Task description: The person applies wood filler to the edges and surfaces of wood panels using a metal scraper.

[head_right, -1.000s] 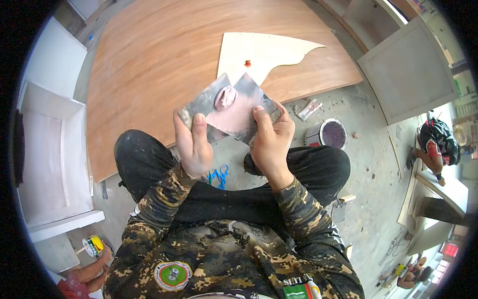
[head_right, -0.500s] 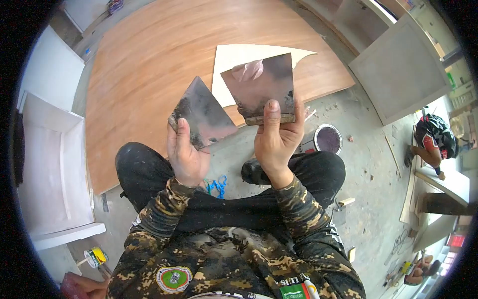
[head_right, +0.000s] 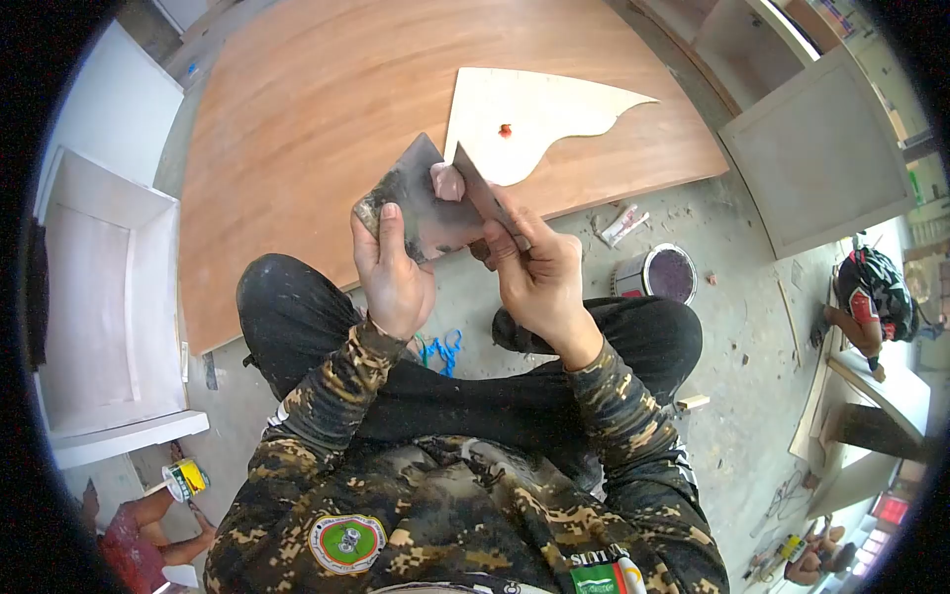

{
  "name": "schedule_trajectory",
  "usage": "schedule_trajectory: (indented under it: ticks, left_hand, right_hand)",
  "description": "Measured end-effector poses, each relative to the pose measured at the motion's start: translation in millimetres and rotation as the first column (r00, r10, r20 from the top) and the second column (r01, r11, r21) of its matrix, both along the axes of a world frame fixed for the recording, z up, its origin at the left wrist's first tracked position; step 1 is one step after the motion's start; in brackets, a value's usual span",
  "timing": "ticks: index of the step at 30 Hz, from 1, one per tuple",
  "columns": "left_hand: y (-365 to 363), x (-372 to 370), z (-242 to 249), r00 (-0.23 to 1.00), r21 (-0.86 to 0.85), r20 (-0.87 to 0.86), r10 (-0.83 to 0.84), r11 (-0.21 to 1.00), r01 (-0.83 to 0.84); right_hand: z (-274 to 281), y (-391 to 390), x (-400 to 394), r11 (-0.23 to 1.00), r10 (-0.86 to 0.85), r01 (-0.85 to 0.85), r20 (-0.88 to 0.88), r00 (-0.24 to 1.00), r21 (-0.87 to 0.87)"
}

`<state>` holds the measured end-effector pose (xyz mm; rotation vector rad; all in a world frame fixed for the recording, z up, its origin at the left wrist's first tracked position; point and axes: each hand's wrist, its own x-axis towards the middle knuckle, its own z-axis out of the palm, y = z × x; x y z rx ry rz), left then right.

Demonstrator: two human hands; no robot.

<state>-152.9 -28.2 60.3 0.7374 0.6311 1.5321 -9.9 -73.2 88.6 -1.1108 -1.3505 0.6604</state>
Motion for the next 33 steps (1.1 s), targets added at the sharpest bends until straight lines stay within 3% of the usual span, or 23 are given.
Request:
schedule_trajectory:
  ticks: [2, 3, 5, 6, 8, 9, 10, 11, 13, 16, 19, 21, 24, 25, 27, 28, 29, 30, 31, 33]
  left_hand:
    - [-1, -1, 2, 0.999, -0.007, 0.031, -0.023, 1.0, 0.023]
    - [-1, -3, 1, 0.999, -0.008, 0.031, -0.021, 1.0, 0.021]
    - [-1, -5, 0, 0.999, -0.03, -0.042, -0.016, 0.999, 0.015]
    - [1, -5, 4, 0.999, -0.024, -0.039, -0.019, 1.0, 0.018]
    - [-1, -3, 13, 0.983, -0.059, 0.154, -0.098, 0.992, 0.108]
    - [-1, -3, 12, 0.982, -0.057, 0.16, -0.104, 0.992, 0.114]
    - [0, -4, 11, 0.98, -0.062, 0.161, -0.121, 0.989, 0.132]
    - [-1, -5, 10, 0.977, -0.07, 0.156, -0.143, 0.985, 0.155]
    - [-2, -5, 12, 0.976, -0.076, 0.155, -0.155, 0.983, 0.169]
    - [-1, -3, 12, 0.98, -0.067, 0.128, -0.153, 0.984, 0.163]
    - [-4, -2, 9, 0.982, -0.047, 0.118, -0.146, 0.987, 0.153]
    - [-4, 0, 7, 0.998, -0.024, 0.017, -0.054, 0.998, 0.054]
    - [1, -5, -1, 0.994, 0.03, -0.1, 0.034, 0.999, -0.031]
    - [2, -6, -9, 0.994, 0.029, -0.099, 0.037, 0.999, -0.034]
    - [4, -9, -22, 0.962, 0.057, -0.267, 0.063, 0.997, -0.05]
    - [4, -10, -18, 0.963, 0.056, -0.264, 0.058, 0.997, -0.045]
    - [4, -12, -14, 0.99, 0.001, -0.143, -0.018, 1.0, 0.019]
    - [2, -12, -9, 0.995, -0.047, -0.018, -0.094, 0.995, 0.093]
    - [2, -10, -3, 0.994, -0.046, -0.014, -0.105, 0.993, 0.105]
    - [6, -10, 5, 0.989, 0.051, -0.006, -0.145, 0.988, 0.145]
  right_hand:
    - [9, -3, 0, 1.0, 0.008, -0.004, 0.179, 0.984, -0.018]
    - [5, -5, 1, 1.0, 0.009, -0.006, 0.179, 0.984, -0.019]
    - [-11, -7, 5, 0.996, -0.059, 0.028, 0.378, 0.924, 0.086]
    - [-15, -6, 13, 0.995, -0.064, 0.031, 0.38, 0.923, 0.092]
    - [-12, -5, 27, 0.98, 0.153, -0.057, 0.542, 0.826, -0.189]
    - [-8, -4, 32, 0.992, 0.015, 0.043, 0.437, 0.899, -0.12]
    - [-4, 0, 31, 0.991, -0.062, 0.082, 0.178, 0.982, -0.105]
    - [-2, 2, 29, 0.987, -0.138, 0.128, -0.1, 0.985, -0.101]
    - [5, 4, 24, 0.988, -0.152, 0.149, -0.134, 0.979, -0.029]
    - [2, 9, 6, 0.971, -0.18, 0.226, -0.373, 0.91, 0.082]
    - [-2, 10, -6, 0.968, -0.18, 0.236, -0.425, 0.887, 0.083]
    - [-4, 3, -13, 0.977, -0.111, 0.176, -0.427, 0.898, 0.116]
    - [-7, -1, -12, 0.989, -0.116, 0.123, -0.085, 0.99, 0.08]
    - [-4, -3, -8, 0.99, -0.113, 0.119, -0.085, 0.99, 0.078]
    - [4, -12, 2, 0.991, -0.086, 0.038, 0.381, 0.92, 0.132]
    - [1, -18, 10, 0.999, -0.015, 0.027, 0.386, 0.922, -0.025]
    - [-1, -19, 18, 0.999, -0.02, 0.033, 0.39, 0.921, -0.027]
    - [-4, -20, 27, 0.971, 0.19, -0.066, 0.569, 0.8, -0.231]
    - [-8, -22, 34, 0.892, 0.407, -0.111, 0.67, 0.621, -0.439]
    - [-27, -21, 42, 0.985, 0.11, -0.041, 0.421, 0.9, -0.169]
